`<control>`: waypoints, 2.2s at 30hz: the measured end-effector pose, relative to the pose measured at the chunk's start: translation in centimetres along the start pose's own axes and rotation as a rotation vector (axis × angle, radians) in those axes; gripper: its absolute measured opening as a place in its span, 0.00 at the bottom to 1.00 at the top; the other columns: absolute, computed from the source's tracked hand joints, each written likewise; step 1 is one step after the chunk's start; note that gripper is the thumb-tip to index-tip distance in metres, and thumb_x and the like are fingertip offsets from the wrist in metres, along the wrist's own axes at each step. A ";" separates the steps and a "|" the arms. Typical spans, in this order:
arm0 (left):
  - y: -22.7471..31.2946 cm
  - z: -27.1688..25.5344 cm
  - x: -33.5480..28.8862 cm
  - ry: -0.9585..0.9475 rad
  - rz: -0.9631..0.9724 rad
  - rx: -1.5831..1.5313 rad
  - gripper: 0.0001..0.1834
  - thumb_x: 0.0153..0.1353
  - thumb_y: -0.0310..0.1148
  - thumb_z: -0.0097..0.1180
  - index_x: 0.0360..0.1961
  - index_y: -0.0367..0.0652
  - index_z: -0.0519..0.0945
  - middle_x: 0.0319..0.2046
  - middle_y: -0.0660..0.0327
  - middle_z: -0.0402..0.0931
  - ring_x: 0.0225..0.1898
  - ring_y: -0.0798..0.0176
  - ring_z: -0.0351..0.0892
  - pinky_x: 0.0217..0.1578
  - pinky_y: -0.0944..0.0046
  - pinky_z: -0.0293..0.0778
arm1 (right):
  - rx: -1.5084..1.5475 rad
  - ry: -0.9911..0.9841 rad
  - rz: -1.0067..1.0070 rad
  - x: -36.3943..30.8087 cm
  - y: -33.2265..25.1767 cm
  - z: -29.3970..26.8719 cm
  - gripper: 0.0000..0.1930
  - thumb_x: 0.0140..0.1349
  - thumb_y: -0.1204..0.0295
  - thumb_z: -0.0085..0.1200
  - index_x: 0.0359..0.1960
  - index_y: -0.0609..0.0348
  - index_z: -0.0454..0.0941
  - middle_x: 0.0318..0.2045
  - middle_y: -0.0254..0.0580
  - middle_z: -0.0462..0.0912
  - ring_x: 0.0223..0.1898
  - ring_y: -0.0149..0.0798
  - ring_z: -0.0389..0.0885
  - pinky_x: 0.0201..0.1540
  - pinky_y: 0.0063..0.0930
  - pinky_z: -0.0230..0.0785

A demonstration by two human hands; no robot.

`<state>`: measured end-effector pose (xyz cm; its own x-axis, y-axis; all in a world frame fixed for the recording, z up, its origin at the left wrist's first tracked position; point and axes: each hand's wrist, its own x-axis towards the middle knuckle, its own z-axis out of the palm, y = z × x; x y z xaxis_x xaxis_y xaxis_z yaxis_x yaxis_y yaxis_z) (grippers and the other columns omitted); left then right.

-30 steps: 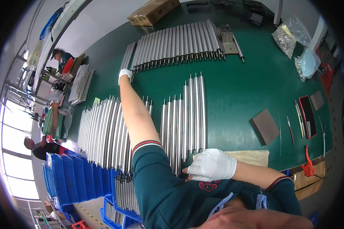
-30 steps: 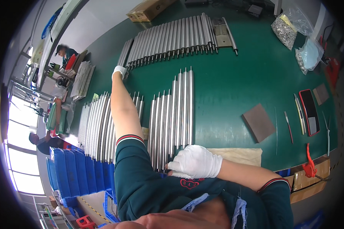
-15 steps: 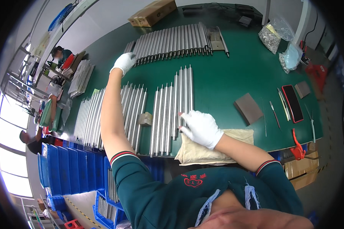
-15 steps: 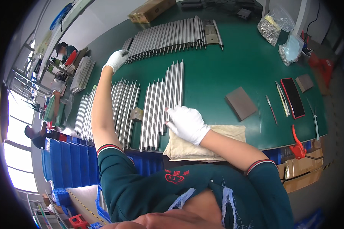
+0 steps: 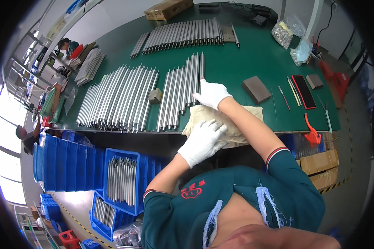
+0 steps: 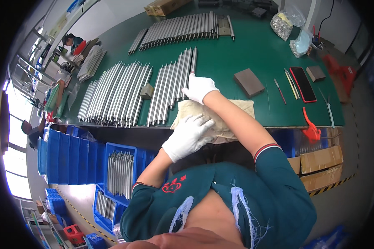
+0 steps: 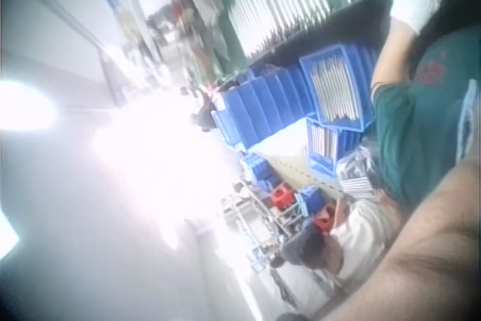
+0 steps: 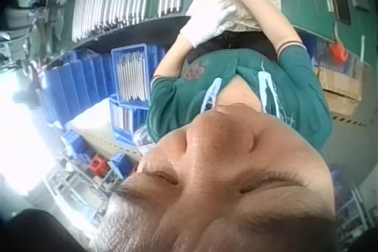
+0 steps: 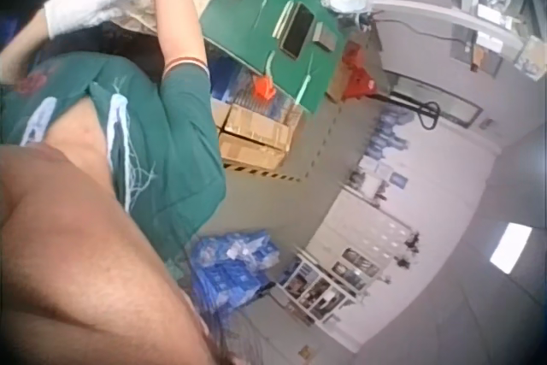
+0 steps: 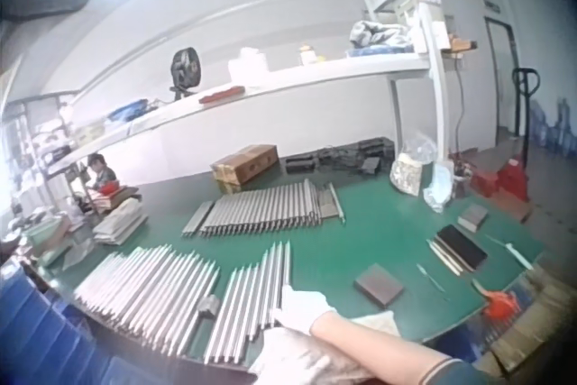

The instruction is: The person processes metal cylinders one at a time by scraping their ends with a hand tool, smoothing them with an abrasive block, blowing air into them with an air blow gun, and wiping them by hand.

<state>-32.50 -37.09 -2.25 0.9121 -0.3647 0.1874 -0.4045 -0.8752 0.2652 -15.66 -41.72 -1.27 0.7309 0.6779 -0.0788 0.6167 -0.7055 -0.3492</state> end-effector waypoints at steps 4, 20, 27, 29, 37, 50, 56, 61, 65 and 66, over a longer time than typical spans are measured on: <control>0.8 3.1 0.1 0.076 -0.050 0.167 0.33 0.52 0.43 0.57 0.58 0.45 0.64 0.56 0.50 0.63 0.58 0.46 0.62 0.56 0.43 0.56 | 0.094 -0.183 0.001 2.1 0.2 -0.8 0.36 0.54 0.60 0.43 0.58 0.80 0.53 0.37 0.61 0.79 0.39 0.49 0.81 0.43 0.36 0.72; 0.3 4.4 -0.5 0.206 0.002 0.179 0.30 0.52 0.43 0.57 0.58 0.60 0.66 0.53 0.48 0.66 0.55 0.44 0.63 0.53 0.43 0.58 | 0.617 -0.125 0.154 2.4 1.3 -0.7 0.13 0.56 0.67 0.45 0.30 0.67 0.75 0.29 0.48 0.79 0.27 0.41 0.79 0.33 0.33 0.72; 0.2 4.6 -0.1 0.220 -0.038 0.207 0.30 0.50 0.45 0.58 0.57 0.60 0.67 0.52 0.49 0.66 0.56 0.45 0.63 0.53 0.42 0.57 | 2.084 -0.212 0.141 -2.1 4.7 -4.2 0.08 0.65 0.66 0.48 0.32 0.55 0.67 0.19 0.24 0.64 0.15 0.18 0.61 0.15 0.11 0.56; 0.3 4.6 0.4 0.199 -0.079 0.209 0.31 0.48 0.47 0.59 0.56 0.61 0.68 0.52 0.50 0.66 0.56 0.46 0.62 0.53 0.42 0.56 | 1.972 -0.158 -0.068 -7.2 4.3 -4.2 0.11 0.67 0.65 0.44 0.44 0.58 0.67 0.20 0.23 0.61 0.16 0.17 0.56 0.16 0.11 0.51; -0.3 3.0 0.5 0.204 -0.044 0.113 0.29 0.52 0.45 0.57 0.55 0.47 0.69 0.54 0.50 0.67 0.57 0.46 0.63 0.57 0.46 0.56 | 1.796 -0.085 0.058 -23.4 4.1 7.4 0.20 0.64 0.52 0.44 0.25 0.56 0.65 0.09 0.27 0.57 0.07 0.23 0.54 0.07 0.18 0.45; -2.4 -1.5 3.7 0.342 -0.377 -0.902 0.16 0.58 0.42 0.57 0.31 0.37 0.81 0.22 0.64 0.75 0.25 0.73 0.69 0.29 0.72 0.66 | 1.424 -0.302 0.203 -24.5 4.3 11.3 0.19 0.61 0.52 0.52 0.26 0.57 0.71 0.18 0.28 0.69 0.21 0.22 0.64 0.24 0.20 0.59; -3.0 -3.6 3.5 0.624 -0.704 -1.000 0.19 0.57 0.47 0.57 0.24 0.40 0.80 0.16 0.65 0.71 0.19 0.76 0.67 0.22 0.75 0.62 | 1.381 -0.265 0.233 -24.6 4.8 12.6 0.17 0.60 0.55 0.54 0.26 0.56 0.71 0.18 0.27 0.69 0.21 0.21 0.63 0.24 0.20 0.58; -0.7 -1.2 -1.7 -0.111 -0.207 -0.387 0.19 0.63 0.48 0.46 0.39 0.47 0.82 0.22 0.58 0.78 0.26 0.57 0.77 0.33 0.60 0.73 | 1.431 -0.317 0.288 -24.5 5.1 12.8 0.17 0.60 0.55 0.54 0.25 0.55 0.71 0.17 0.26 0.68 0.20 0.22 0.62 0.23 0.20 0.57; 1.2 6.5 -2.4 -0.195 -0.273 -0.783 0.21 0.67 0.46 0.38 0.43 0.40 0.76 0.33 0.59 0.80 0.29 0.61 0.79 0.34 0.63 0.73 | 1.560 -0.387 0.353 -24.6 5.5 14.1 0.18 0.59 0.53 0.54 0.25 0.54 0.70 0.15 0.26 0.64 0.19 0.23 0.63 0.23 0.20 0.57; 2.0 7.9 -2.2 -0.199 -0.276 -0.789 0.21 0.67 0.46 0.38 0.43 0.40 0.76 0.33 0.59 0.80 0.29 0.61 0.79 0.34 0.63 0.73 | 1.710 -0.453 0.298 -24.5 6.3 15.2 0.17 0.59 0.53 0.55 0.27 0.54 0.70 0.16 0.27 0.64 0.20 0.23 0.63 0.23 0.19 0.57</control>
<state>-34.78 -40.57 -9.60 0.9498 -0.2845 -0.1302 -0.0277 -0.4910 0.8707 -34.08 -59.63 -15.70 0.4397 0.7860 -0.4346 -0.6787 -0.0261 -0.7340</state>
